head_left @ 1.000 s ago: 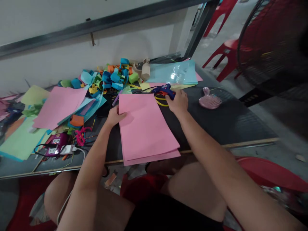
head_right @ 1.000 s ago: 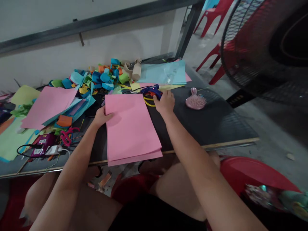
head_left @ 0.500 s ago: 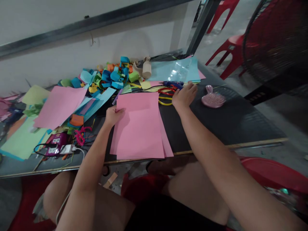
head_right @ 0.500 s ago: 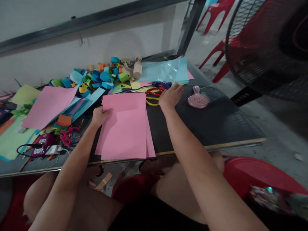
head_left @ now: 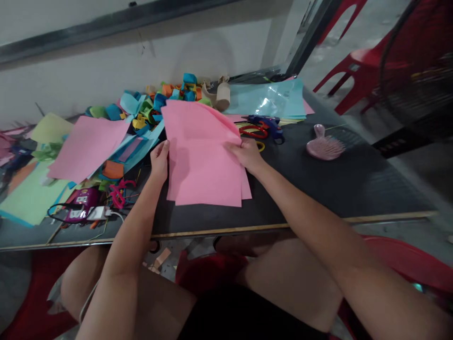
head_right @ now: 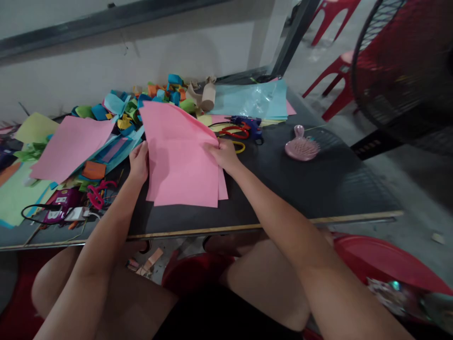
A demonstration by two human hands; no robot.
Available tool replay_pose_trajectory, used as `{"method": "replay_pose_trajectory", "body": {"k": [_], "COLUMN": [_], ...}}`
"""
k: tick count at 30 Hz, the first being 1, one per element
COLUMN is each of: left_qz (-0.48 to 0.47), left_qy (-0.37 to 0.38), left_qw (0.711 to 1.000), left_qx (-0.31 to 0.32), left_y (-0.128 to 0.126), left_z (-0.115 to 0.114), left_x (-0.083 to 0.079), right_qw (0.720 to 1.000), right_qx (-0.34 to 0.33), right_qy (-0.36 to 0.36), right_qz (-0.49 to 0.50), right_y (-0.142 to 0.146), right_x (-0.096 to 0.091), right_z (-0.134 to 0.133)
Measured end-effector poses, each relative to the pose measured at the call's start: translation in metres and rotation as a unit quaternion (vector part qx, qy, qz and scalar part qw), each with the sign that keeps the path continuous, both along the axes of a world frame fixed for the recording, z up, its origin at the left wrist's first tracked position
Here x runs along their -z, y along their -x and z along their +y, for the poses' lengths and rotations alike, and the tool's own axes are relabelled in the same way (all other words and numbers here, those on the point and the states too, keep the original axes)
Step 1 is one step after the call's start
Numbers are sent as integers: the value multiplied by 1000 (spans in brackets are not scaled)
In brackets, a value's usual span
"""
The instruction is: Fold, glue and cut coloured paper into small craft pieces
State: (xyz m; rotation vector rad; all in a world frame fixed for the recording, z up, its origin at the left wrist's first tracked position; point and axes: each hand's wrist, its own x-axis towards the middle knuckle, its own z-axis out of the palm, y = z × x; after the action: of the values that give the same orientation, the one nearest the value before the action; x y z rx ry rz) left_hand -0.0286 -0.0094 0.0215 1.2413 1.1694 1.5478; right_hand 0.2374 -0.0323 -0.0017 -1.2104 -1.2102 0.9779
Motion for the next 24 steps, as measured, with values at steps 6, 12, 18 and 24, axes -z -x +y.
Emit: {"method": "replay_pose_trajectory", "body": {"k": [6,12,18,24], "left_qz": [16,8,52,198], "left_qy": [49,19,-35,-75], "left_qw": [998,1000,998,963], "left_qx": [48,-14,-32,-167], "left_y": [-4,-6,-4,17], "left_z": [-6,-9,-4,-3], "left_x": [1,-4,1,-19], "right_qw": [999,996,993,983], "right_qx": [25,84,92,151], "right_qy": [-20,-15,-67,-106], "right_qz": [10,27,37,4], "right_y": [-7,-8,-9,-19], "right_x": [0,1,1,9], "right_z": [4,7,6,13]}}
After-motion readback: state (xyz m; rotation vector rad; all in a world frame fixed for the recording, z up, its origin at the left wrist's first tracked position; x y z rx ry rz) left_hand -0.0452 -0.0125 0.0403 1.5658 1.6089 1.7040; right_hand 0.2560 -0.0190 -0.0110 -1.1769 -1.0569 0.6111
